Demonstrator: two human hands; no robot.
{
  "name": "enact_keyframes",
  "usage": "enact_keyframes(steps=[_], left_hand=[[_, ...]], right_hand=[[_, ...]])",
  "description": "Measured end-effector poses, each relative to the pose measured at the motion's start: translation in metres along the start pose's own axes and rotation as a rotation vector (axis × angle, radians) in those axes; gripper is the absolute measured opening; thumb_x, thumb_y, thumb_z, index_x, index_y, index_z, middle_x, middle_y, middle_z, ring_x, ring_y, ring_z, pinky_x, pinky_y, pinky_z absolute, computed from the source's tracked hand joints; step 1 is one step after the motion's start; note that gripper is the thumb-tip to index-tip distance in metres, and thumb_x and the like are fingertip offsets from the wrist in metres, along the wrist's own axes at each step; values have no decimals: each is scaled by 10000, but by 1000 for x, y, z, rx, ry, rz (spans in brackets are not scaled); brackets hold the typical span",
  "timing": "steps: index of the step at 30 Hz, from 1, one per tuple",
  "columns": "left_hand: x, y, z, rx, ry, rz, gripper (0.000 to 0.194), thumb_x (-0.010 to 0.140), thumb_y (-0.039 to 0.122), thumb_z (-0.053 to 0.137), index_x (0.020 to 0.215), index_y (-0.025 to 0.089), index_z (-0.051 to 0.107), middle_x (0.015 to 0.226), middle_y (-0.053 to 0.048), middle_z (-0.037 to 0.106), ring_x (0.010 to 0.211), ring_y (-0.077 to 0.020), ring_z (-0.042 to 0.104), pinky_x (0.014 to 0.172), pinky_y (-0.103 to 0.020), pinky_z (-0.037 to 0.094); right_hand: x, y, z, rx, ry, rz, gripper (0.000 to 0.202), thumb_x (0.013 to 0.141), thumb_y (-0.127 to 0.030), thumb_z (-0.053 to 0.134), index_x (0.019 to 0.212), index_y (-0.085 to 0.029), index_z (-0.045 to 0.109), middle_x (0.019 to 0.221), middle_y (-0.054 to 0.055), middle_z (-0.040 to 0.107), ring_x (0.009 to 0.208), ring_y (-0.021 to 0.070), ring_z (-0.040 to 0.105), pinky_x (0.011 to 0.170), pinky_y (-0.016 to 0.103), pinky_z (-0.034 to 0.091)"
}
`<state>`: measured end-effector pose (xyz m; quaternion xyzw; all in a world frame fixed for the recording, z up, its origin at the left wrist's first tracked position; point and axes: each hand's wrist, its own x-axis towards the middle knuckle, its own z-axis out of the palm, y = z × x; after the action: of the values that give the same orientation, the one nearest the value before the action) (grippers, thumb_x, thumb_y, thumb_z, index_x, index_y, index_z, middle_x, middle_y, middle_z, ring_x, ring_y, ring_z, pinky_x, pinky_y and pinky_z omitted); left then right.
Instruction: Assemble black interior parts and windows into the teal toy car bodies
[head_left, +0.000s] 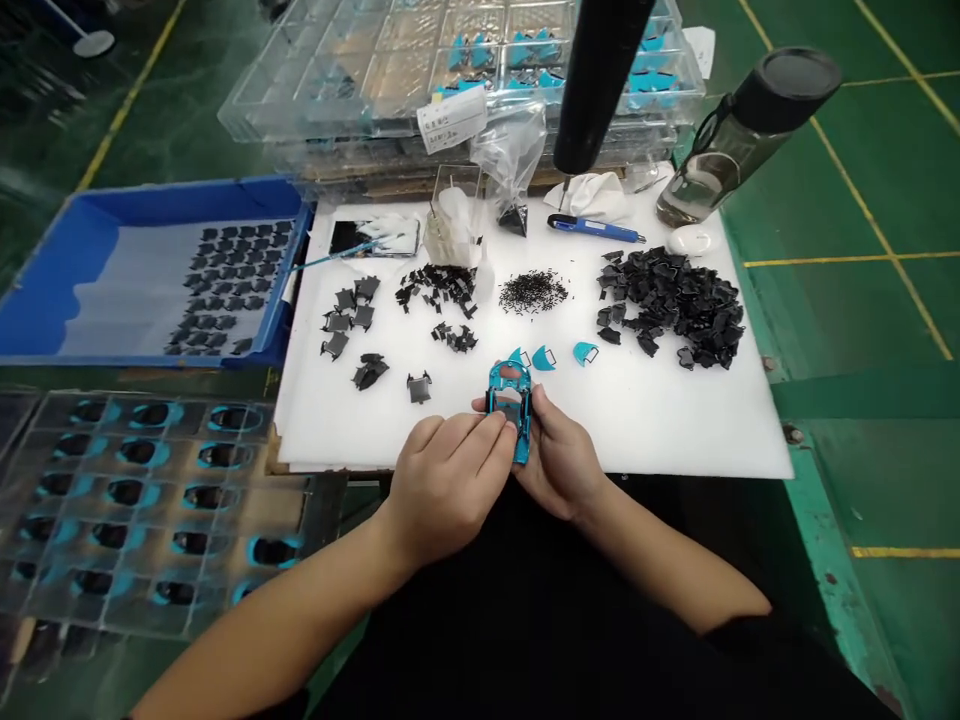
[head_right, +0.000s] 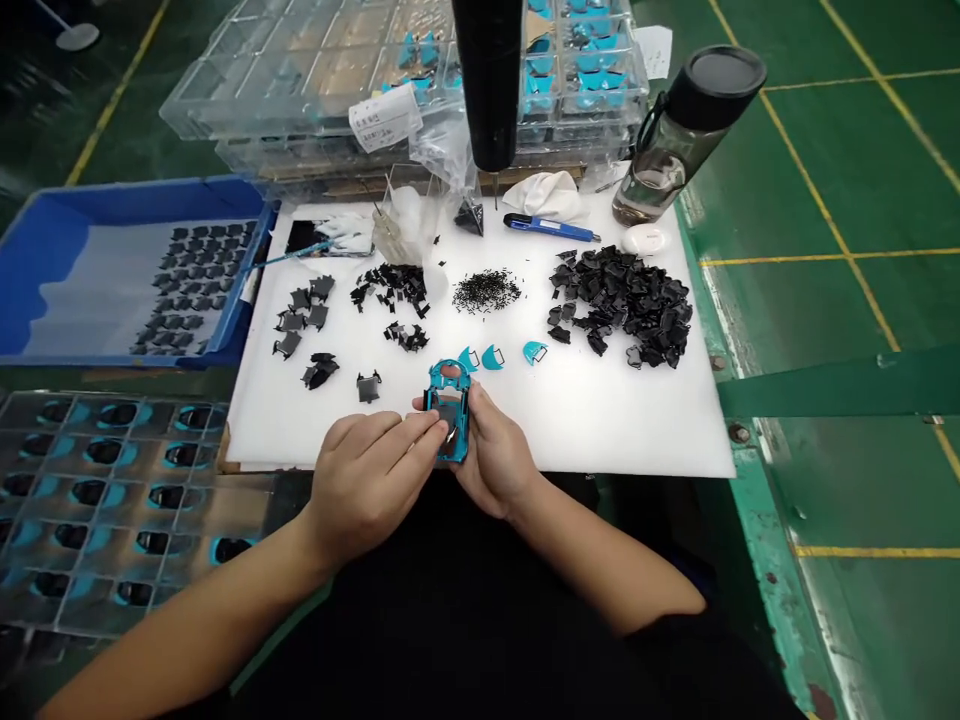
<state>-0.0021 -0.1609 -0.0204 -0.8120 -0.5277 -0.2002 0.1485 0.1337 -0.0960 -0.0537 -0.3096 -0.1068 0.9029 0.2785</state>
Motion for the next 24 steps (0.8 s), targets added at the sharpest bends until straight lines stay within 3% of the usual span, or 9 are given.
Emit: enact_keyframes(steps=[5,14,24], left_hand=[[7,4,5,59,-73,-38,187,935,141,539,1037,120,694,947,-68,757,783,-196,608,645,-372,377],[11,2,6,-7,-186,-76,158,915,105,515,914,150,665,876,-68,706,801,-216,566,683,-388,336],[10,-1,5,-4,-189,-29,179,921,124,492,890,160,665,860,-70,703,777,-214,553,686,-386,329]], right_hand=[[0,-1,0,-103,1,-12,398,928,-549,553,1241,-303,555,1074,33,735,1020,235,689,879,393,560],[3,-1,-5,-221,20,-17,491,954,-604,472,1357,-329,523,1122,34,715,1030,241,684,869,402,571],[3,1,-6,-223,6,-26,483,978,-588,441,1384,-338,523,1152,34,716,1049,241,686,893,407,567]])
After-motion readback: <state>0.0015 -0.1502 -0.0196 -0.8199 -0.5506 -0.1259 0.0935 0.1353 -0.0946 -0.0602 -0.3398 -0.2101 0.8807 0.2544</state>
